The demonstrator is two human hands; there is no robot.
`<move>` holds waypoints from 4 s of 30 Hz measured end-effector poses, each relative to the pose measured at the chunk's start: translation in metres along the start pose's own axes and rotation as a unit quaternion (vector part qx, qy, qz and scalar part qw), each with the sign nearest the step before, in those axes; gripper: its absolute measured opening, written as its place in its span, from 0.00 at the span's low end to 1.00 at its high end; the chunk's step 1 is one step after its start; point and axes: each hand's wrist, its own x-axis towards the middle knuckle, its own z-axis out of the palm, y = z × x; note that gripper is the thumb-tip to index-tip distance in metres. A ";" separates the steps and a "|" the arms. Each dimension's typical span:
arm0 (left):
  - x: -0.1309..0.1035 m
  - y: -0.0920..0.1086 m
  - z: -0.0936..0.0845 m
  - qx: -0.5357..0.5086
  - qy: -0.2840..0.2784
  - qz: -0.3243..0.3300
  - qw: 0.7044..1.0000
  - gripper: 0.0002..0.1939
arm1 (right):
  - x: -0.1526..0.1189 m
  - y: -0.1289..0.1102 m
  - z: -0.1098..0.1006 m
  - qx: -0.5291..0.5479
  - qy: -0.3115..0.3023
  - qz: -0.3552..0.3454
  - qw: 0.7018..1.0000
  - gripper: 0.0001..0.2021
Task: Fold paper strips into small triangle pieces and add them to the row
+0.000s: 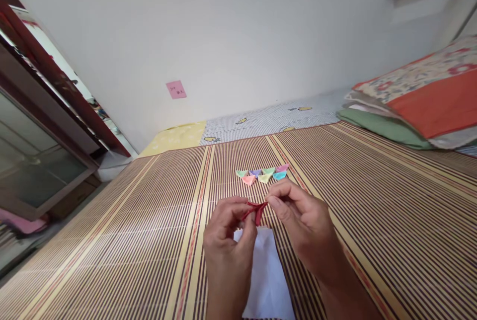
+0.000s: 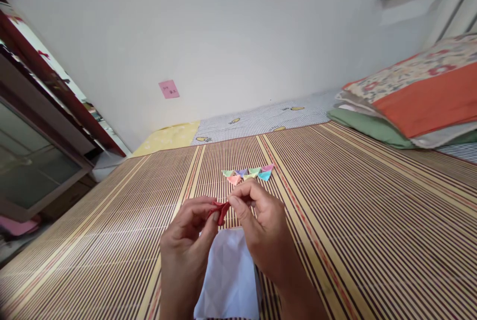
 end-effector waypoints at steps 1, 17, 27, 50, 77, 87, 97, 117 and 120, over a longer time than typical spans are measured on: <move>0.000 -0.001 0.000 0.015 -0.002 0.010 1.000 0.06 | 0.000 -0.001 0.001 -0.002 0.001 -0.003 1.000 0.08; -0.002 -0.005 0.006 0.120 0.018 0.131 0.984 0.09 | -0.004 -0.006 0.015 -0.149 0.027 0.006 0.989 0.07; -0.006 -0.005 0.016 0.116 -0.004 0.145 0.983 0.11 | -0.003 0.001 0.006 -0.242 0.057 -0.050 0.967 0.08; -0.009 -0.013 0.014 0.059 0.064 0.039 0.995 0.10 | -0.006 -0.001 0.021 -0.210 0.034 -0.018 0.977 0.10; -0.005 0.010 0.003 0.102 -0.033 0.073 0.992 0.14 | 0.002 -0.006 -0.008 -0.063 -0.029 0.066 0.995 0.08; 0.003 0.009 -0.014 0.082 -0.224 0.066 0.969 0.24 | 0.000 -0.005 -0.019 0.012 -0.197 0.140 0.970 0.10; 0.001 0.002 -0.007 0.024 -0.105 -0.039 0.993 0.08 | 0.001 -0.001 -0.020 0.052 -0.123 0.141 0.981 0.03; 0.000 0.002 -0.004 -0.040 -0.069 -0.093 0.992 0.05 | 0.001 -0.011 -0.005 -0.109 -0.079 -0.014 0.991 0.08; -0.002 0.003 -0.003 0.025 -0.056 -0.045 0.997 0.07 | 0.000 -0.011 0.003 -0.109 -0.065 -0.033 0.991 0.07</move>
